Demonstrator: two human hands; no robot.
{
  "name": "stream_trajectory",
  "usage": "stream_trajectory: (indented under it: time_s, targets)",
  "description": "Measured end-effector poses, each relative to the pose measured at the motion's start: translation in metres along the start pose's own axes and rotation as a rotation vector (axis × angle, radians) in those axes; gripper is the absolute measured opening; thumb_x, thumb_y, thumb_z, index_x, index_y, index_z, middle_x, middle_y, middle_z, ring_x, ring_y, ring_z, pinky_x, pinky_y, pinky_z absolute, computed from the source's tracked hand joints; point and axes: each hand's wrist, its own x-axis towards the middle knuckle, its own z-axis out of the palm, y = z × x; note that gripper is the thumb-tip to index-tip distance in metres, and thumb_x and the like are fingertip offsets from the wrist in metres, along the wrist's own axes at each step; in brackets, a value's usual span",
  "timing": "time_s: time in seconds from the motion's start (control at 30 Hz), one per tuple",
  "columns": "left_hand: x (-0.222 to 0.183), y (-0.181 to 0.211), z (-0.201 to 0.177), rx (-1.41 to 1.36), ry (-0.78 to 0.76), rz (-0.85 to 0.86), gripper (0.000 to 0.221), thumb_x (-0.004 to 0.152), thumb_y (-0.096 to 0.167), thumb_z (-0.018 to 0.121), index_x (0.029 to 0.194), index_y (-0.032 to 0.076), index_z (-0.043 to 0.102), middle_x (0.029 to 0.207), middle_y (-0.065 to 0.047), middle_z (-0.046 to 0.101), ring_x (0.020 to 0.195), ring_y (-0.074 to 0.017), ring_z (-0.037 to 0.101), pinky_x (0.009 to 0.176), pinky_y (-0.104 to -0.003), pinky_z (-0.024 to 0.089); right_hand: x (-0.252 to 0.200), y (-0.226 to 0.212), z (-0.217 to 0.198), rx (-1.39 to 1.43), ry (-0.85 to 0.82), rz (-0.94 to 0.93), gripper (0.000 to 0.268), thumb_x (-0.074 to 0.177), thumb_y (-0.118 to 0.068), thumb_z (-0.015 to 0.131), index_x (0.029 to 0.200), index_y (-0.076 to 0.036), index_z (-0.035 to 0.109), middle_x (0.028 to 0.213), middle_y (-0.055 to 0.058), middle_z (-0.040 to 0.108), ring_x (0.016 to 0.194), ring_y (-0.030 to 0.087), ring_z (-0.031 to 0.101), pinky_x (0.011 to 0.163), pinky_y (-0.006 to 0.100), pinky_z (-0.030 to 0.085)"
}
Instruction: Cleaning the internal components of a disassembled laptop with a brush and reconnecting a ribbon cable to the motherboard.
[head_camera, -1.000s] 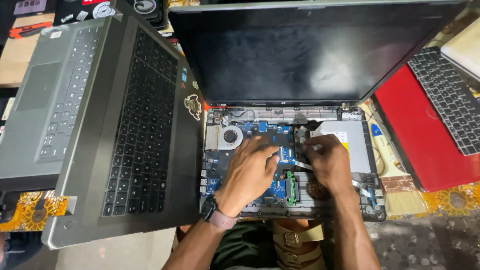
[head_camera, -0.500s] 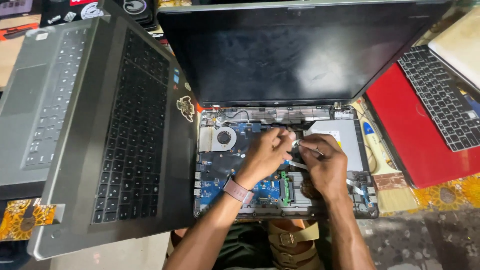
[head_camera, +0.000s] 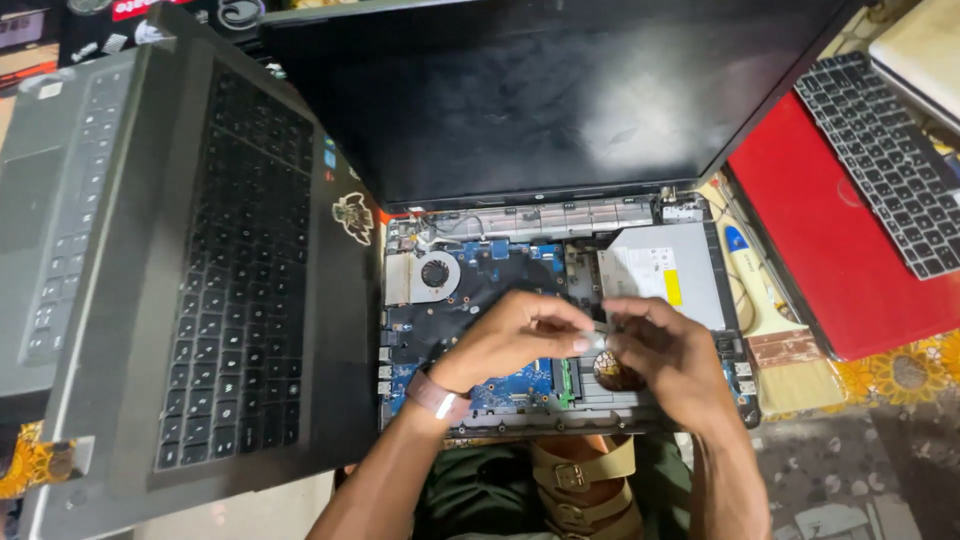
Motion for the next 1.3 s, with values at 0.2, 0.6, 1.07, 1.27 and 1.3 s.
stream_trajectory:
  time_s: [0.2, 0.6, 1.07, 1.27, 1.3]
  targets:
    - [-0.032, 0.008, 0.015, 0.327, -0.254, -0.118, 0.012, 0.086, 0.005, 0.078, 0.096, 0.011, 0.074, 0.092, -0.004, 0.075, 0.079, -0.0131, 0.068, 0.076, -0.027, 0.054, -0.046, 0.019, -0.008, -0.164, -0.253, -0.003, 0.051, 0.075, 0.014, 0.07, 0.117, -0.013, 0.08, 0.117, 0.005, 0.081, 0.111, 0.018, 0.076, 0.103, 0.03, 0.056]
    - [-0.099, -0.014, 0.032, 0.399, -0.151, -0.049, 0.015, 0.09, 0.005, 0.069, 0.097, 0.016, 0.076, 0.09, -0.001, 0.077, 0.08, -0.0147, 0.071, 0.068, -0.028, 0.048, -0.102, 0.051, 0.023, -0.24, -0.231, -0.22, 0.021, 0.09, -0.034, 0.073, 0.104, -0.021, 0.082, 0.1, -0.002, 0.083, 0.093, 0.012, 0.078, 0.08, 0.025, 0.057]
    - [-0.082, -0.025, 0.05, 0.346, 0.333, -0.13, 0.03, 0.092, 0.013, 0.068, 0.12, 0.017, 0.077, 0.115, -0.002, 0.082, 0.094, -0.0152, 0.081, 0.086, -0.033, 0.067, -0.052, 0.033, 0.008, -0.271, -0.145, -0.219, 0.028, 0.085, -0.009, 0.074, 0.11, -0.019, 0.081, 0.088, 0.002, 0.082, 0.074, 0.013, 0.076, 0.064, 0.026, 0.057]
    - [-0.031, -0.024, 0.041, 0.583, 0.37, 0.191, 0.028, 0.095, -0.001, 0.064, 0.122, 0.002, 0.069, 0.092, -0.014, 0.079, 0.062, -0.0176, 0.075, 0.056, -0.025, 0.065, -0.007, -0.002, 0.002, -0.496, -0.191, -0.271, 0.03, 0.089, -0.002, 0.069, 0.118, -0.009, 0.074, 0.103, 0.009, 0.082, 0.08, 0.017, 0.081, 0.072, 0.024, 0.071]
    - [-0.025, -0.022, 0.04, 0.586, 0.378, 0.187, 0.026, 0.095, 0.001, 0.065, 0.12, 0.003, 0.07, 0.084, -0.011, 0.078, 0.054, -0.0133, 0.069, 0.049, -0.023, 0.059, -0.001, -0.007, 0.005, -0.485, -0.136, -0.218, 0.027, 0.088, -0.007, 0.071, 0.114, -0.008, 0.076, 0.105, 0.008, 0.082, 0.076, 0.018, 0.08, 0.068, 0.027, 0.068]
